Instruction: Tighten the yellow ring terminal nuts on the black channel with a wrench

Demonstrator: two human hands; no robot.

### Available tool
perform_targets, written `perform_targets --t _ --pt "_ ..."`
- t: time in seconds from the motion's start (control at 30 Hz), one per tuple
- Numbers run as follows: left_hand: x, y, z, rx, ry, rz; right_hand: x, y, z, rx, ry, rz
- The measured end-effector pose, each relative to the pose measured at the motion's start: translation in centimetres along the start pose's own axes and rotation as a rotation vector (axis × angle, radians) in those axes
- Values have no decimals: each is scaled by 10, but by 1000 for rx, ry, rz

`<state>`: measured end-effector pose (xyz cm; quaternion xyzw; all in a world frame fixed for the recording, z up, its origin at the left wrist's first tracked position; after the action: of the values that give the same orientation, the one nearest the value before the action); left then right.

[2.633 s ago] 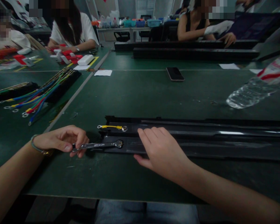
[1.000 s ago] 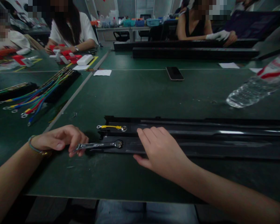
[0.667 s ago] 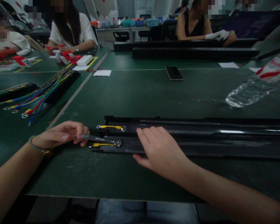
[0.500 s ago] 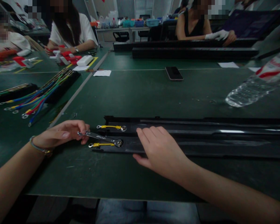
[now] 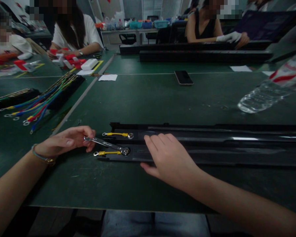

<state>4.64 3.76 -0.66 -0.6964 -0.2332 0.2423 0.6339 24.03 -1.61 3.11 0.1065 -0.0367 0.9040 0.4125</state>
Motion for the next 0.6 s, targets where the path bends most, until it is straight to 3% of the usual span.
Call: perform_targets --t 0.23,0.6 --pt "-2 -3 -5 83 39 -31 0 0 0 0 -9 3" --pt "-2 -9 -29 161 283 -40 0 0 1 -4 -18 5"
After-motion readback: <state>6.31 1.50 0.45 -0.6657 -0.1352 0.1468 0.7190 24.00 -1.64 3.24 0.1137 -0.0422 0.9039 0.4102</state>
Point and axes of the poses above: each hand's wrist, its own x-axis towards the middle knuckle, its own z-axis out of the back of the hand, y = z × x, the point moved 9 cm from there along x, towards the middle knuckle, and after that the axes turned 1 degree about x, right-handed, at the moved point
